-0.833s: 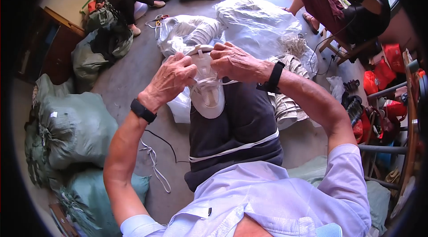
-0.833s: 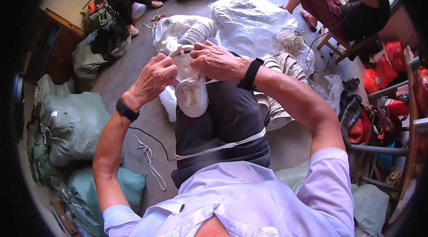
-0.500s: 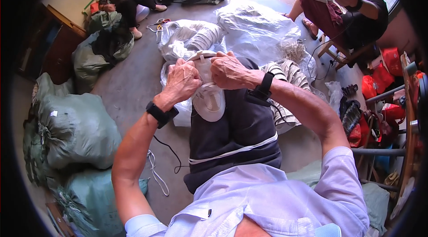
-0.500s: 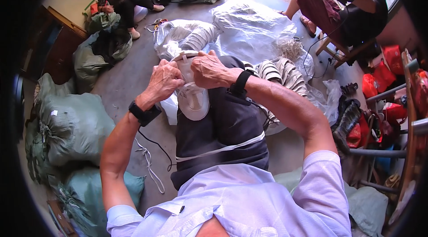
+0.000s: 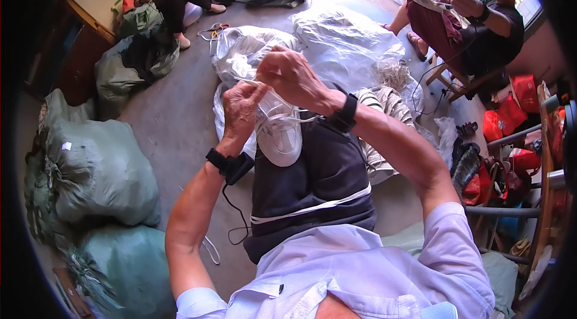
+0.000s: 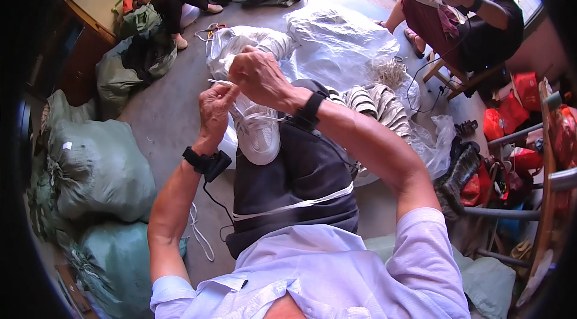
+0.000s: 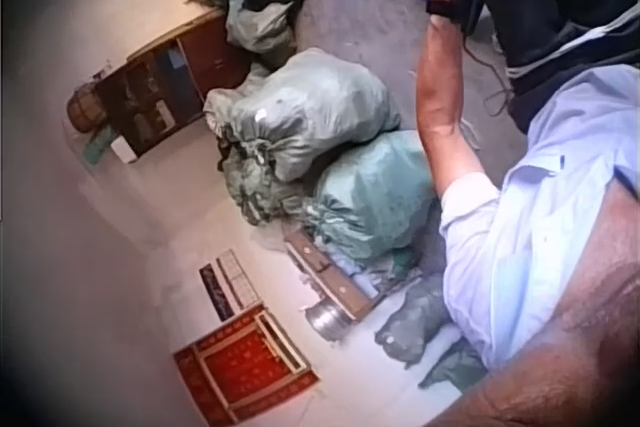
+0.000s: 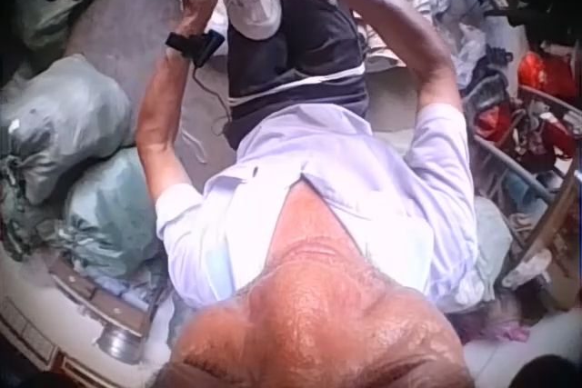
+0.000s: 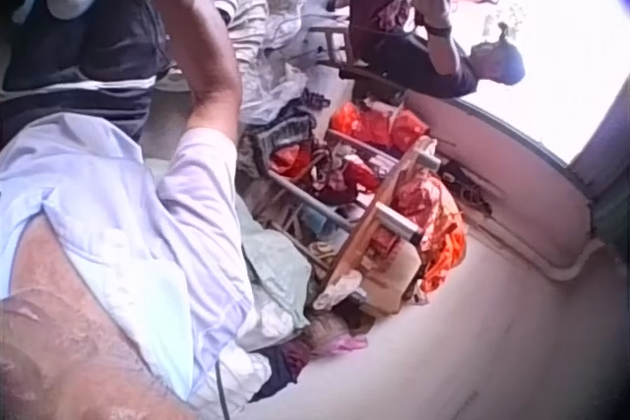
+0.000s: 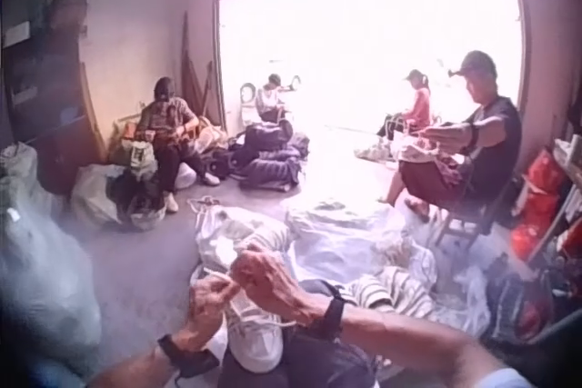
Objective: The recorder is lacing a white shoe while sitting in a workshop with other workers.
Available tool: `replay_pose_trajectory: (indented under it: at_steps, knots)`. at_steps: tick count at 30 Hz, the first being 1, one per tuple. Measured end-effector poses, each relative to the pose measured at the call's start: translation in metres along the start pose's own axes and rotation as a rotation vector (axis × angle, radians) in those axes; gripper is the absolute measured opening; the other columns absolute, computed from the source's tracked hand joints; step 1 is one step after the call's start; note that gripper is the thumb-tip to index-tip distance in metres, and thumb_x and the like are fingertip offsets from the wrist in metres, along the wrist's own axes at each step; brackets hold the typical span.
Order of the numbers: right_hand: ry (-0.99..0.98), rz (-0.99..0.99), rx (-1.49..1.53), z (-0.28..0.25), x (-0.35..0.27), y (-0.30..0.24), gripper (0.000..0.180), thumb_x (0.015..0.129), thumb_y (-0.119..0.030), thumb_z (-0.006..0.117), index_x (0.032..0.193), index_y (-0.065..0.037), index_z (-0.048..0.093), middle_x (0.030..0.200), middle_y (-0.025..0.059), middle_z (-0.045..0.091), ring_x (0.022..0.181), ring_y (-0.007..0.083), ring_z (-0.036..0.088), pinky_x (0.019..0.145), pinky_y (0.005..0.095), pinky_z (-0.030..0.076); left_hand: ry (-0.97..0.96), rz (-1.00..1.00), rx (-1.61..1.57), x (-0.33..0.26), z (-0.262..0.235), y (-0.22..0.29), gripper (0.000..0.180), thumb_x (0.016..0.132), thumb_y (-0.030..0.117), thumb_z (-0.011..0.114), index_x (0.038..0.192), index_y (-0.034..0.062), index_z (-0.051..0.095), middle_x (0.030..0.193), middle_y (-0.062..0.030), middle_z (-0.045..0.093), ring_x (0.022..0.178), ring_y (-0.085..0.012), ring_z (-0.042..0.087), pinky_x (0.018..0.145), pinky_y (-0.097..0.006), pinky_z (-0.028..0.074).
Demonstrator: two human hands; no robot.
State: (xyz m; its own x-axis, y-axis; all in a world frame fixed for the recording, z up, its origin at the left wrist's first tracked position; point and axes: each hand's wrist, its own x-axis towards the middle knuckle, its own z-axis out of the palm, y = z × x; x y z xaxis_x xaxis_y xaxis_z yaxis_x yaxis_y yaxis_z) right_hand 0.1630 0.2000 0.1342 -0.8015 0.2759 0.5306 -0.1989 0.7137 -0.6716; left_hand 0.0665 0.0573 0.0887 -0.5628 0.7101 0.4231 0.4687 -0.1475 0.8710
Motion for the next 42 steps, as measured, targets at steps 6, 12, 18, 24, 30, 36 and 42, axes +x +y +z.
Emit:
replay_pose_trajectory:
  at_steps: [6,12,18,24,30,36,42]
  knots:
    - [-0.178,-0.297,-0.255,0.006,-0.042,0.005,0.011,0.068,-0.008,0.072,0.076,-0.013,0.066,0.094,0.0077,0.055,0.103,0.0266,0.052,0.084,0.0411,0.035,0.167,-0.262,-0.003,0.002,-0.003,0.008,0.021,0.092,0.019,0.071,0.090,-0.0007,0.075,0.076,0.0022,0.068,0.070,-0.0048,0.054,0.063,-0.023,0.042]
    - [-0.129,-0.304,-0.241,0.015,-0.052,0.013,0.017,0.062,-0.003,0.070,0.076,-0.011,0.064,0.097,0.0068,0.055,0.100,0.0274,0.050,0.085,0.0417,0.033,0.119,-0.185,-0.026,0.004,-0.001,0.009,0.028,0.091,0.025,0.072,0.083,-0.0014,0.073,0.060,0.0033,0.051,0.060,-0.0056,0.040,0.053,-0.028,0.033]
    - [0.093,-0.087,-0.209,-0.069,-0.059,0.035,0.009,0.070,0.001,0.069,0.072,-0.005,0.063,0.086,0.0115,0.062,0.084,0.0301,0.060,0.078,0.0391,0.045,0.039,-0.228,-0.103,0.000,-0.017,0.009,0.030,0.092,0.031,0.070,0.086,0.0016,0.076,0.063,0.0029,0.058,0.062,-0.0043,0.043,0.057,-0.025,0.036]
    - [0.280,0.320,-0.661,-0.234,-0.090,0.148,0.013,0.077,-0.013,0.072,0.075,0.001,0.071,0.073,0.0141,0.068,0.075,0.0262,0.065,0.076,0.0356,0.050,-0.051,-0.248,-0.109,0.007,-0.014,0.010,0.027,0.092,0.028,0.071,0.086,0.0022,0.076,0.071,0.0053,0.062,0.068,-0.0031,0.046,0.064,-0.022,0.039]
    - [0.369,0.582,-0.634,-0.321,-0.119,0.169,0.019,0.088,-0.016,0.069,0.087,0.003,0.072,0.074,0.0054,0.069,0.065,0.0106,0.062,0.057,0.0266,0.048,-0.057,-0.238,-0.089,0.005,-0.016,0.020,0.028,0.092,0.028,0.071,0.083,0.0018,0.075,0.068,0.0059,0.061,0.068,-0.0025,0.047,0.064,-0.022,0.040]
    - [0.449,0.621,-0.565,-0.329,-0.147,0.164,0.020,0.085,-0.019,0.071,0.085,0.001,0.072,0.074,0.0071,0.068,0.068,0.0133,0.061,0.065,0.0296,0.049,0.188,-0.031,0.114,-0.008,0.001,0.019,0.033,0.083,0.023,0.078,0.108,0.0027,0.069,0.093,-0.0027,0.064,0.082,-0.0118,0.056,0.072,-0.029,0.045]
    - [0.448,0.718,-0.497,-0.324,-0.166,0.160,0.019,0.087,-0.020,0.070,0.087,-0.001,0.071,0.077,0.0029,0.067,0.070,0.0113,0.059,0.065,0.0271,0.048,0.342,-0.049,0.485,-0.066,0.004,0.031,0.039,0.074,0.011,0.079,0.110,0.0015,0.065,0.105,-0.0112,0.063,0.090,-0.0244,0.061,0.078,-0.036,0.049]
